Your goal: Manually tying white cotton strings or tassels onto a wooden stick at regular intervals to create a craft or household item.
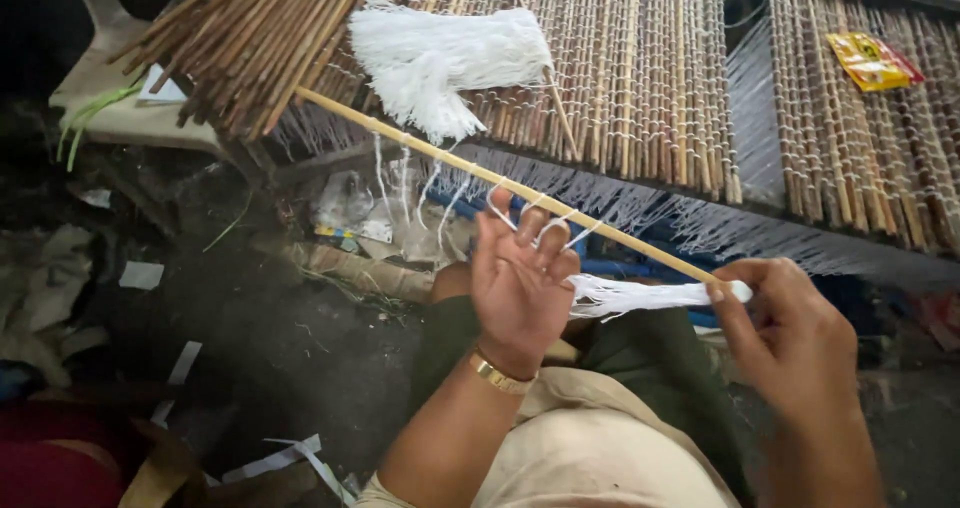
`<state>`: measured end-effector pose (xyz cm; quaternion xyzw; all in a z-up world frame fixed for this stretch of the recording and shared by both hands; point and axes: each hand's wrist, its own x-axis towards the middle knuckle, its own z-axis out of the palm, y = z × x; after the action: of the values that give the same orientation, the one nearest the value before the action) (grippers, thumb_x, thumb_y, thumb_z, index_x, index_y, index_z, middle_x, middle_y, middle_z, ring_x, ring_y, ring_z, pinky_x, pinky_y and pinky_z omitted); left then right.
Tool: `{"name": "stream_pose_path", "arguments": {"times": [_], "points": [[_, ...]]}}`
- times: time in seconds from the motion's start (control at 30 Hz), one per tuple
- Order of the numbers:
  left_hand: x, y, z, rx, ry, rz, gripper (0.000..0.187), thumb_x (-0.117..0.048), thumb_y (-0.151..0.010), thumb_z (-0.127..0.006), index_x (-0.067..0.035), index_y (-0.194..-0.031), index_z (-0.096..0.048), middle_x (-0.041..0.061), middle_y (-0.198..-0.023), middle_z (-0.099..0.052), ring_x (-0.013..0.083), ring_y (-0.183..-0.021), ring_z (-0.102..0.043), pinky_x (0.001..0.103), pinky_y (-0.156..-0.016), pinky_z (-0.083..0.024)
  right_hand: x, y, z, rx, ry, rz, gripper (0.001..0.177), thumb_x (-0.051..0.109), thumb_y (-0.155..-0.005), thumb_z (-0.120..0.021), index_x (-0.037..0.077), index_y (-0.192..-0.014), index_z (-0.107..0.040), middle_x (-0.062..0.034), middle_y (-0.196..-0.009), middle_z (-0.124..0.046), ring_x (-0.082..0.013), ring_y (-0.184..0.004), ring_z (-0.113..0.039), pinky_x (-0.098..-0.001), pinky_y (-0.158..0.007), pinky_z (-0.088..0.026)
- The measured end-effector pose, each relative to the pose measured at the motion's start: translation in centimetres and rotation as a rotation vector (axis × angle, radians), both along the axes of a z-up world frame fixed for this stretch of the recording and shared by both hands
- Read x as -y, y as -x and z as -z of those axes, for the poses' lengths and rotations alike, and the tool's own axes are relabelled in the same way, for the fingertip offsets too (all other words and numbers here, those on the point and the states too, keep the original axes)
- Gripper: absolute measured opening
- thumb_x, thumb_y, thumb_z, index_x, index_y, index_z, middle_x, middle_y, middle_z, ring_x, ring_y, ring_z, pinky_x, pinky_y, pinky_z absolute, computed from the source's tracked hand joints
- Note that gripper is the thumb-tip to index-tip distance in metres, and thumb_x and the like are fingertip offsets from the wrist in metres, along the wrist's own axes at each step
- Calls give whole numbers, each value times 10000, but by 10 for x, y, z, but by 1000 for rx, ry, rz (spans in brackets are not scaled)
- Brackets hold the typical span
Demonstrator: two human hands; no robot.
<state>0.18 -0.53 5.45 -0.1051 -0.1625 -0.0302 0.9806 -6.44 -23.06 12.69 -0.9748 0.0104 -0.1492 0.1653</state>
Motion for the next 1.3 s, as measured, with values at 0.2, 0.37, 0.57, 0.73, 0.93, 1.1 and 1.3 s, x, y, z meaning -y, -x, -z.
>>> {"name": "stream_pose_path", "arguments": {"times": [0.2,0.37,0.57,0.73,0.93,1.1,1.3], "points": [[2,-18,38,-8,8,33,203,-329,-1159,-414,-199,-1230,-553,-4,-918,-424,135,-730,-433,254,-659,-394,-2,-3,-30,-70,8,55,195,349,-1029,-670,207,-1137,-747,-25,-733,-659,-185,-590,-589,-352,-626,-452],[-7,-32,149,-71,-184,202,478,-504,-1055,-462,-159,-724,-473,-40,-681,-379,97,-644,-376,193,-589,-402,50,-13,-28,-34,-376,69,195,189,-1164,-613,36,-1285,-609,-94,-779,-474,-149,-525,-394,-275,-435,-272],[1,-40,234,-979,-602,7,376,-552,-938,-664,-193,-966,-558,-42,-662,-461,101,-537,-482,233,-505,-427,143,-42,12,-70,-453,145,360,418,-1219,-429,118,-1417,-410,-132,-1222,-443,-255,-1097,-442,-483,-735,-419],[4,-2,48,-323,-1279,-294,327,-445,-1058,-459,-147,-1132,-573,-35,-740,-563,81,-622,-432,278,-596,-372,90,-16,-16,43,-236,138,241,265,-1247,-608,64,-1378,-626,-63,-810,-487,-116,-632,-389,-282,-514,-273],[-1,3,-46,394,-1984,-1146,378,-237,-1123,-504,-181,-1496,-482,-9,-974,-748,149,-672,-655,326,-544,-480,34,9,-39,106,-183,-7,138,30,-1124,-713,-54,-1231,-690,-170,-959,-583,-219,-680,-533,-336,-551,-430],[3,1,-52,439,-2065,-1177,396,-149,-1110,-479,-140,-1506,-501,72,-1030,-752,225,-696,-644,392,-613,-489,25,16,-42,149,48,-22,158,115,-1102,-754,25,-1229,-779,-124,-951,-641,-213,-704,-549,-360,-707,-452],[-1,1,-46,313,-1932,-1241,309,-204,-1109,-472,-110,-1381,-586,87,-1109,-759,263,-823,-686,402,-706,-514,30,18,-32,134,126,66,143,306,-1093,-709,194,-1162,-766,24,-950,-640,-159,-787,-603,-336,-710,-436]]}}
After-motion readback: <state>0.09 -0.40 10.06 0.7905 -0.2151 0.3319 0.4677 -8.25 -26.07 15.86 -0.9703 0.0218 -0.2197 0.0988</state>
